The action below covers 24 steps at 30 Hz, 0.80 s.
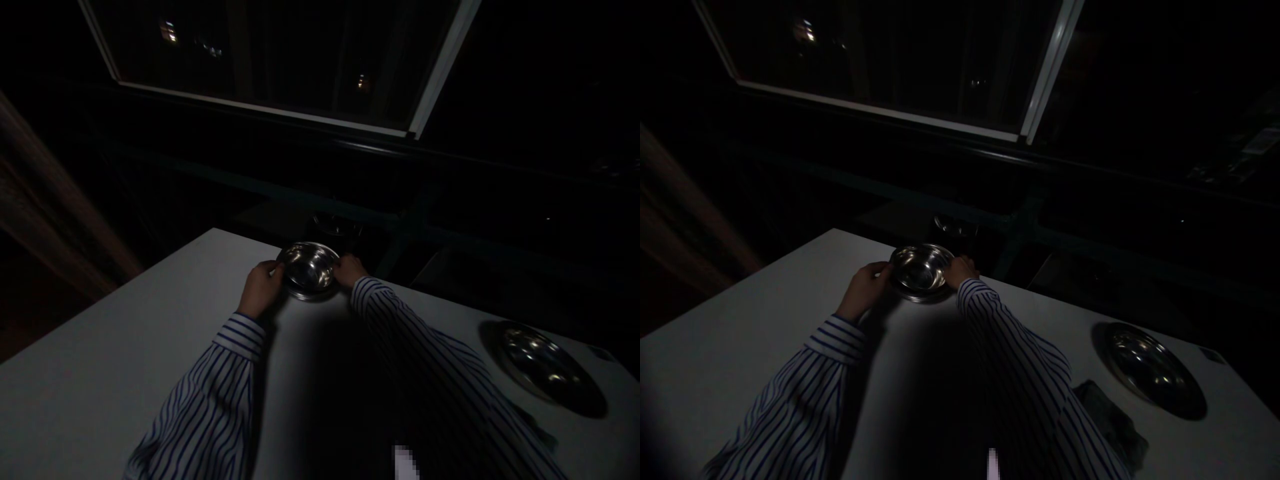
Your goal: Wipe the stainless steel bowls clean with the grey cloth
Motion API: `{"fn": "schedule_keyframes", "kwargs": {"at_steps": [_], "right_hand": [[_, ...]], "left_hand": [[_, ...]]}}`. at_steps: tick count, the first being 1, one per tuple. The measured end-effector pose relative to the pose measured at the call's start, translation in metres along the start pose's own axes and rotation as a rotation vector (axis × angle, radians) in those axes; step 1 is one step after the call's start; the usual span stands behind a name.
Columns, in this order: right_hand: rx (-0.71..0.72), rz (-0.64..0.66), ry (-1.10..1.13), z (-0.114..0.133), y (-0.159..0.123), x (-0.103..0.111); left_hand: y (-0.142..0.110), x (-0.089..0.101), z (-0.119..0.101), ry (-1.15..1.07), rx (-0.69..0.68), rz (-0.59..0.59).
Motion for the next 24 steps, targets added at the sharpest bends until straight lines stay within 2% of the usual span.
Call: {"fn": "schedule_keyframes", "kwargs": {"at_steps": [10, 16, 24], "right_hand": [[0.028, -0.003, 0.008, 0.003, -0.002, -0.001], [0.020, -0.009, -0.004, 0.004, -0.002, -0.004], [0.015, 0.004, -0.007, 0.004, -0.003, -0.007]], "left_hand": [[-0.001, -0.002, 0.011, -0.329, 0.150, 0.004], [-0.001, -0.005, 0.017, -0.453, 0.189, -0.026], [-0.008, -0.010, 0.009, -0.566, 0.268, 0.039]]}}
Point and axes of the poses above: each hand's wrist, its own y-axis towards the middle knuckle, its own x-axis out of the back of the hand, z = x × y, the point moved 9 cm from there along y, towards the middle knuckle, and after that the axes turned 4 degrees about y, right-handed, at the moved point
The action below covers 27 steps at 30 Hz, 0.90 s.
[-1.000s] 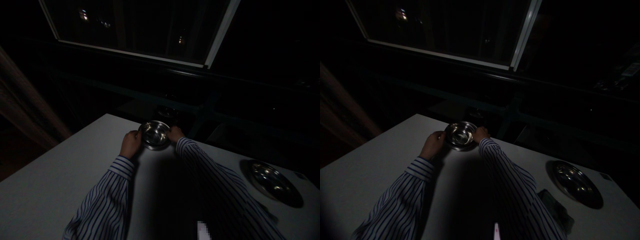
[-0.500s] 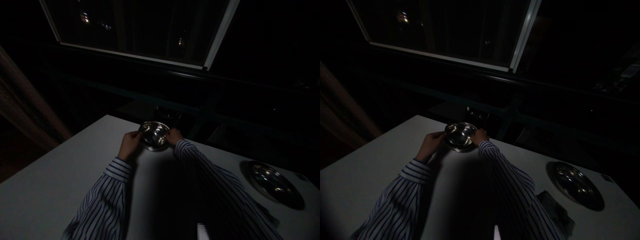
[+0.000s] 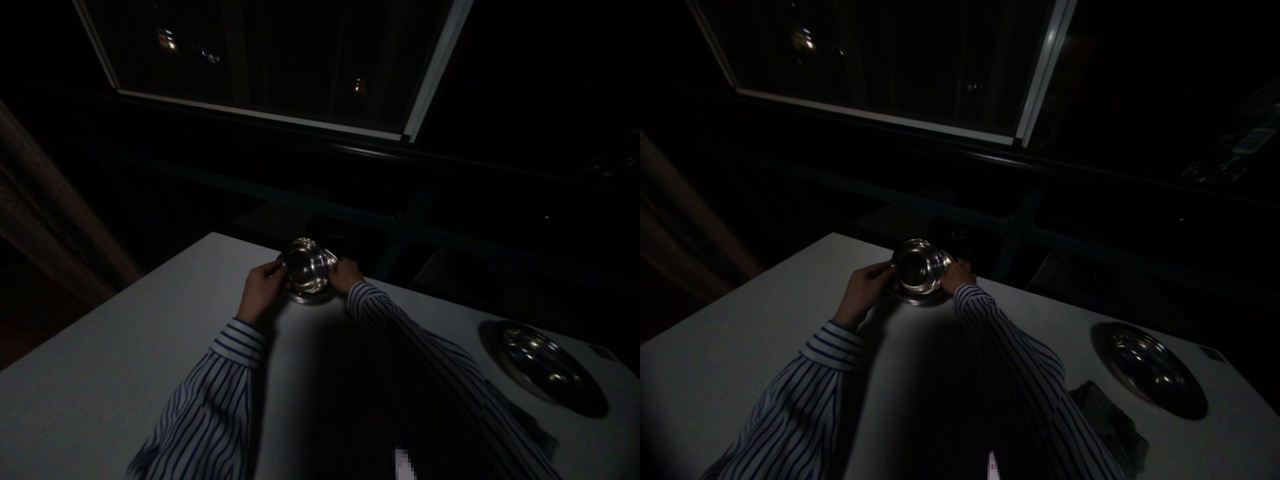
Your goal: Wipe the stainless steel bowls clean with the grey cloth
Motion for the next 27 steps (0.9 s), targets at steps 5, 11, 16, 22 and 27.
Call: {"fn": "schedule_keyframes", "kwargs": {"at_steps": [5, 11, 16, 22, 27], "right_hand": [[0.003, -0.007, 0.012, 0.000, 0.000, -0.001], [0.012, -0.048, 0.055, 0.000, -0.003, 0.006], [0.023, -0.133, 0.124, -0.005, -0.006, 0.023], [0.089, -0.238, 0.283, -0.010, -0.011, 0.048], [0.210, -0.306, 0.464, -0.009, -0.024, 0.073]], "left_hand": [[0.000, -0.002, -0.002, -0.039, 0.005, 0.005], [0.002, -0.004, 0.001, -0.063, -0.009, 0.018], [0.001, -0.002, -0.007, -0.076, -0.074, 0.012], [-0.005, 0.006, -0.022, -0.191, -0.099, -0.011], [-0.009, 0.006, -0.027, -0.320, -0.065, 0.036]]}}
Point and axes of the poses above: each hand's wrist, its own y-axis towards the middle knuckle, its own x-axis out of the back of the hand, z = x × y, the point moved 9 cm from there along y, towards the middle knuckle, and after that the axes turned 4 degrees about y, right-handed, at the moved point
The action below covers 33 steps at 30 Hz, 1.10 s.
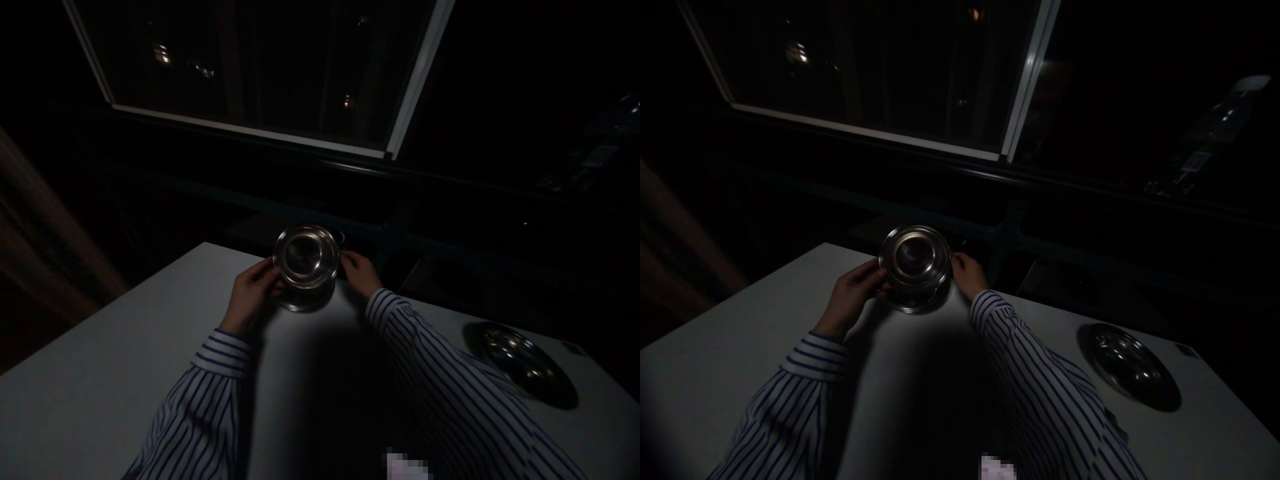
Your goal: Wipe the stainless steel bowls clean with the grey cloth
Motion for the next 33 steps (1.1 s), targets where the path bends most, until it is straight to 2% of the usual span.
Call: {"fn": "schedule_keyframes", "kwargs": {"at_steps": [8, 19, 26, 29, 33], "right_hand": [[0.083, -0.065, 0.194, 0.021, -0.029, 0.047], [-0.012, -0.017, 0.300, 0.010, -0.088, 0.092], [-0.074, -0.024, 0.279, -0.010, -0.126, 0.111], [-0.124, -0.031, 0.260, -0.026, -0.140, 0.115], [-0.215, -0.011, 0.215, -0.057, -0.156, 0.117]], "left_hand": [[-0.005, -0.014, 0.001, -0.070, 0.053, 0.064], [-0.029, -0.061, 0.001, 0.030, 0.110, 0.290], [-0.053, -0.086, -0.009, 0.098, 0.080, 0.344], [-0.065, -0.098, 0.003, 0.113, 0.123, 0.372], [-0.084, -0.118, 0.033, 0.086, 0.201, 0.401]]}}
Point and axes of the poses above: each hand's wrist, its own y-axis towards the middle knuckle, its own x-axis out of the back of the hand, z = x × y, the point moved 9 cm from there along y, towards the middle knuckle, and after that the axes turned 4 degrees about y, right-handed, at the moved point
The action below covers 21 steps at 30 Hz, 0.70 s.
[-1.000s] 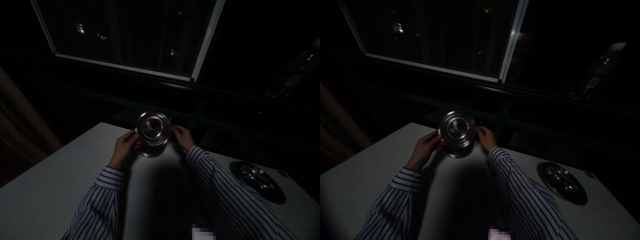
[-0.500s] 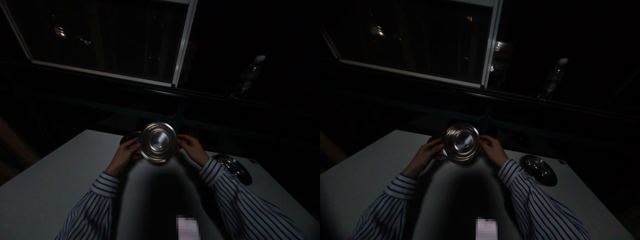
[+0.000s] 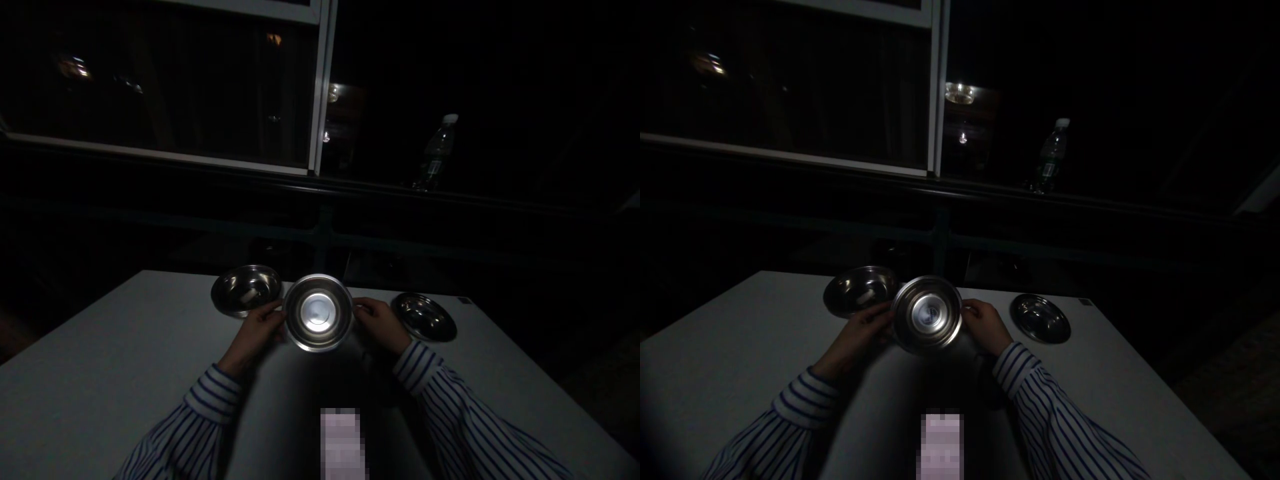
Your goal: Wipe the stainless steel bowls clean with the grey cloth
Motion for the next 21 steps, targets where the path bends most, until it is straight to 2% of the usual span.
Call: {"fn": "schedule_keyframes", "kwargs": {"at_steps": [4, 7, 14, 21], "right_hand": [[-0.085, 0.070, -0.034, -0.031, -0.006, 0.002], [-0.080, 0.130, -0.027, -0.042, -0.011, 0.003], [-0.079, 0.195, 0.034, -0.054, -0.020, 0.007], [-0.039, 0.210, 0.015, -0.052, -0.028, 0.014]], "left_hand": [[-0.005, -0.028, 0.031, -0.088, 0.091, 0.070], [-0.008, -0.041, 0.044, -0.087, 0.136, 0.107], [-0.008, -0.058, 0.056, -0.144, 0.205, 0.119], [-0.009, -0.072, 0.059, -0.146, 0.231, 0.141]]}}
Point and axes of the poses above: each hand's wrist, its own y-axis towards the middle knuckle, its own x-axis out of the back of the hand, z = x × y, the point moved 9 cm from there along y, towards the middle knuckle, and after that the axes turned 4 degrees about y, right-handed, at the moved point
